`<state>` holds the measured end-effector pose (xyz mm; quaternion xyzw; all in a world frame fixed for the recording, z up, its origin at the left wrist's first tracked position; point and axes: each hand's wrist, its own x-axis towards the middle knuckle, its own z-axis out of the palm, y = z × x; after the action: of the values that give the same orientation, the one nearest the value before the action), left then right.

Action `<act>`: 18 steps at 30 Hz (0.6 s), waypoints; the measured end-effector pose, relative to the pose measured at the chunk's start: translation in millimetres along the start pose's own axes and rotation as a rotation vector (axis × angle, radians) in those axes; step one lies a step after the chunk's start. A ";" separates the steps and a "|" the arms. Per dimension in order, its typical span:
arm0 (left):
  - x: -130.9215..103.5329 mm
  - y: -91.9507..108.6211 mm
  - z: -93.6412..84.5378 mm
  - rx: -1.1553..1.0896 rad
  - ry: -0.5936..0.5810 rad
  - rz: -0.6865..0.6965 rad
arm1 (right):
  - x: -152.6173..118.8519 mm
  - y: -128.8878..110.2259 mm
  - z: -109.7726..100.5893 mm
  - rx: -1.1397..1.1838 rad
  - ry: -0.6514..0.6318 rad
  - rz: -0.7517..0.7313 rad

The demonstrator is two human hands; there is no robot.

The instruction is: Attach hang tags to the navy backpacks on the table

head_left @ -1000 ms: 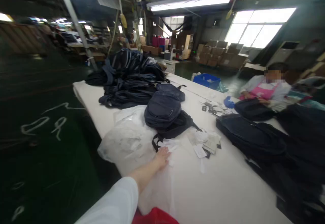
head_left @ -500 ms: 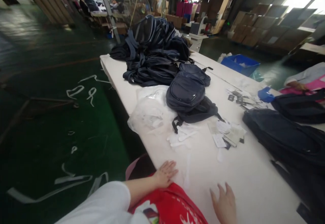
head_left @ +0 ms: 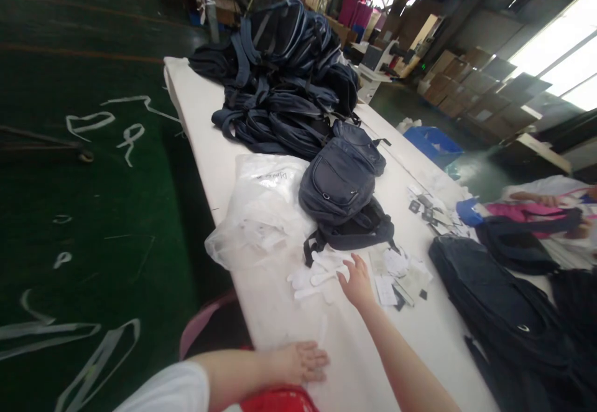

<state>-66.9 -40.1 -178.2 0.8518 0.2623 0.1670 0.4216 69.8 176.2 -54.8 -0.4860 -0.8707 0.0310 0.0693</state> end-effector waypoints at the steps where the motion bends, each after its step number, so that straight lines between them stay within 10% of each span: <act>1: -1.9 -4.0 -11.5 0.016 0.035 -0.106 | 16.2 -1.5 -2.8 -0.001 -0.012 -0.018; 8: -48.2 -45.5 -118.1 0.185 0.290 -0.724 | 167.4 -28.5 -17.7 -0.027 -0.039 -0.064; 18: -48.4 -66.2 -110.1 0.157 0.378 -0.772 | 202.7 -79.6 12.9 -0.106 -0.027 -0.046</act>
<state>-182.0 34.5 -169.8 0.6754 0.6458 0.1296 0.3318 -104.2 307.0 -39.5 -0.4682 -0.8830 -0.0103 0.0321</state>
